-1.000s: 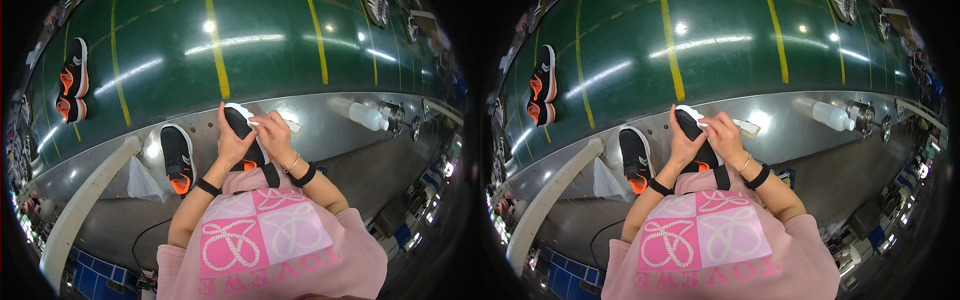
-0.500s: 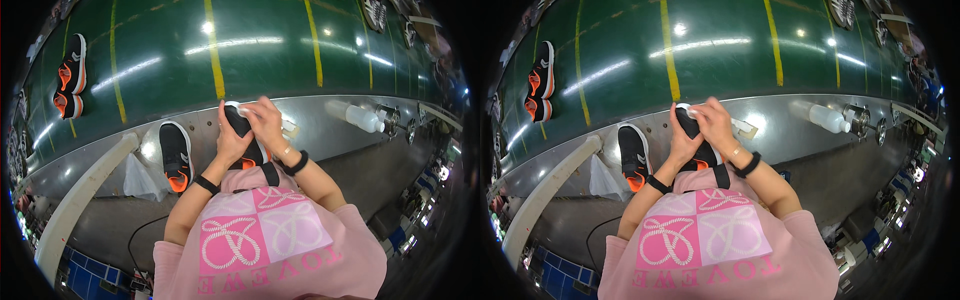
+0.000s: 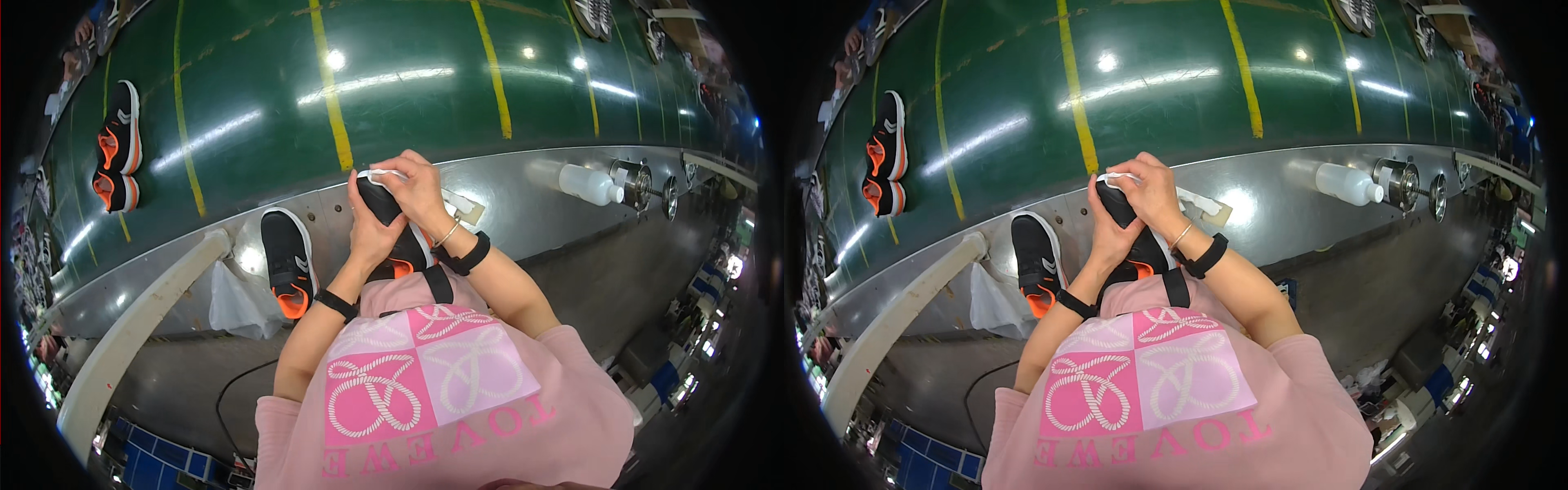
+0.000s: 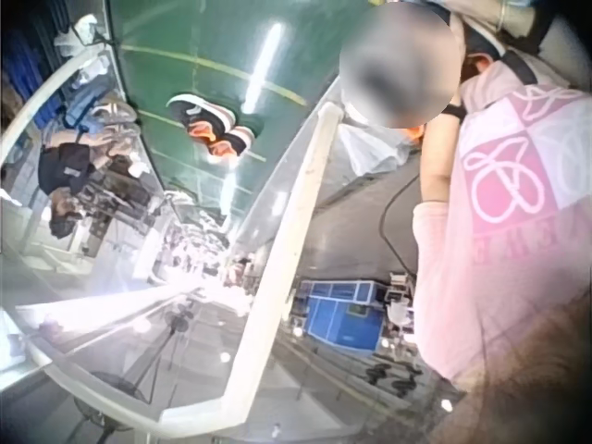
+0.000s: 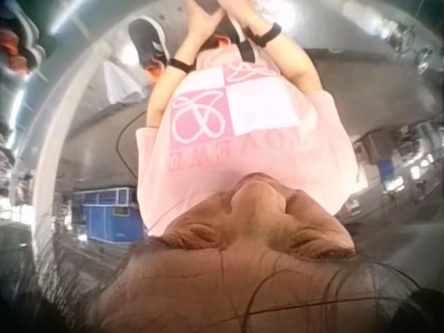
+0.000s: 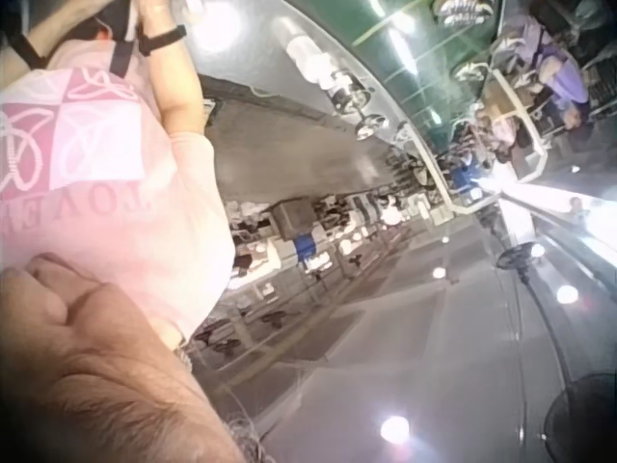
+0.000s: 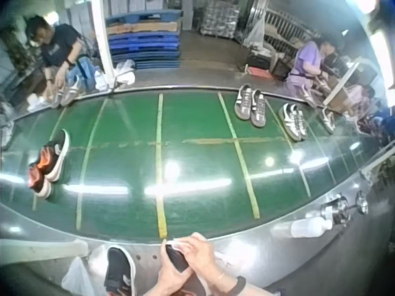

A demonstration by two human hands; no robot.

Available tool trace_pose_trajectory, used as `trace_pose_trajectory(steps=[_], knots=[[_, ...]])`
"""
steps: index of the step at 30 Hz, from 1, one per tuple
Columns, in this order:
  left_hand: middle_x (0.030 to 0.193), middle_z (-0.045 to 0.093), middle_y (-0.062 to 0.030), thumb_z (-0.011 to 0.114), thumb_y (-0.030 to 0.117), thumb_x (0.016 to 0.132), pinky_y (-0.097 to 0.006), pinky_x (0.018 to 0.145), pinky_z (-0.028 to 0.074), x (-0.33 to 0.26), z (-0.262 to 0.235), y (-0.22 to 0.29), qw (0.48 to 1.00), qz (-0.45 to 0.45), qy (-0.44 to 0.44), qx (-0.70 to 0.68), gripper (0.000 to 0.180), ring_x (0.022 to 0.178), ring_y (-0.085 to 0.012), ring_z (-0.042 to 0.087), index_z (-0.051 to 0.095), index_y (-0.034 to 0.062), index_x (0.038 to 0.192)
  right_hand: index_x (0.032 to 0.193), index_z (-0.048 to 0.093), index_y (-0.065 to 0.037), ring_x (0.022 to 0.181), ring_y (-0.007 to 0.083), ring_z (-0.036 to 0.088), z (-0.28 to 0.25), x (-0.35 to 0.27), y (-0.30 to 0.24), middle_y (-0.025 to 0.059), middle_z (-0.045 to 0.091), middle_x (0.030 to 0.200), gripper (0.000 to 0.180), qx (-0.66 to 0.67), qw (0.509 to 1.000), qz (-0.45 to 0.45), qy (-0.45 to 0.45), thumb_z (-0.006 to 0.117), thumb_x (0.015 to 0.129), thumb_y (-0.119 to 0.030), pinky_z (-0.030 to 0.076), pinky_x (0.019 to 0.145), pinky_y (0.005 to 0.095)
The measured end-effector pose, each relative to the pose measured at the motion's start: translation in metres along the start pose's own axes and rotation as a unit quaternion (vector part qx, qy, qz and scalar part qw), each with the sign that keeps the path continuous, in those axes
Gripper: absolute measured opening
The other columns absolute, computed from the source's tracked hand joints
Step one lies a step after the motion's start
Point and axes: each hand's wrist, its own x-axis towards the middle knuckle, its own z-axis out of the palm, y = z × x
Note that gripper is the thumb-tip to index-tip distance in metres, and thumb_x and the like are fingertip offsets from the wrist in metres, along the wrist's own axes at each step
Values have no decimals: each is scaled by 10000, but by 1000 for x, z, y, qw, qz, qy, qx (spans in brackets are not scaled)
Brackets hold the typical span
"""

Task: Inspecting, cleaning, and moving shoes along a production line in a factory setting.

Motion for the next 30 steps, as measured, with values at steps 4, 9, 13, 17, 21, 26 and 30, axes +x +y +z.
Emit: trace_pose_trajectory(steps=[4,9,13,17,21,26,30], knots=[[1399,365,-274,813,150,720,-437,1045,392,0,-3,-2,999,23,2,26,1119,1270,-390,450,26,106,1515,911,751,-74,729,253,620,-12,-19,2,110,615,794,133,20,999,25,14,734,780,-83,482,653,335],[1373,389,-222,806,91,723,-404,1053,386,3,-4,2,998,28,-14,-52,1109,1243,-330,468,32,103,1516,897,744,-22,787,148,658,-42,-55,24,85,702,894,113,98,975,192,-47,733,787,-49,514,726,270],[1349,433,-149,764,18,740,-402,1046,422,-9,-31,17,957,-95,-53,-270,1077,1234,-280,482,60,199,1534,1003,714,2,846,97,648,-58,-69,42,65,715,983,192,253,934,246,-57,735,839,-96,515,758,237],[1382,435,-121,764,21,719,-405,1065,411,-18,-56,37,925,-121,-75,-352,1093,1262,-277,471,83,235,1547,1016,705,1,849,92,641,-73,-74,47,55,711,983,196,284,927,242,43,729,853,-105,511,776,229],[1433,417,-107,793,49,635,-395,1097,374,-22,-65,53,912,-53,-133,-385,1167,1299,-277,460,101,221,1559,1007,713,-13,831,106,639,-97,-76,41,52,703,944,183,237,949,186,93,726,844,-95,503,757,238],[1387,471,-110,810,45,599,-375,1086,381,-27,-73,64,896,-51,-171,-406,1189,1270,-262,491,113,158,1555,968,722,-41,765,205,630,-135,-86,29,94,637,842,169,-70,981,45,174,719,801,-64,484,690,298],[1365,497,-111,816,49,588,-361,1083,379,-33,-75,72,893,-40,-174,-414,1172,1250,-252,508,143,110,1545,972,710,-42,767,250,620,-158,-93,31,101,622,856,163,-130,973,33,187,699,810,-59,479,684,323]])
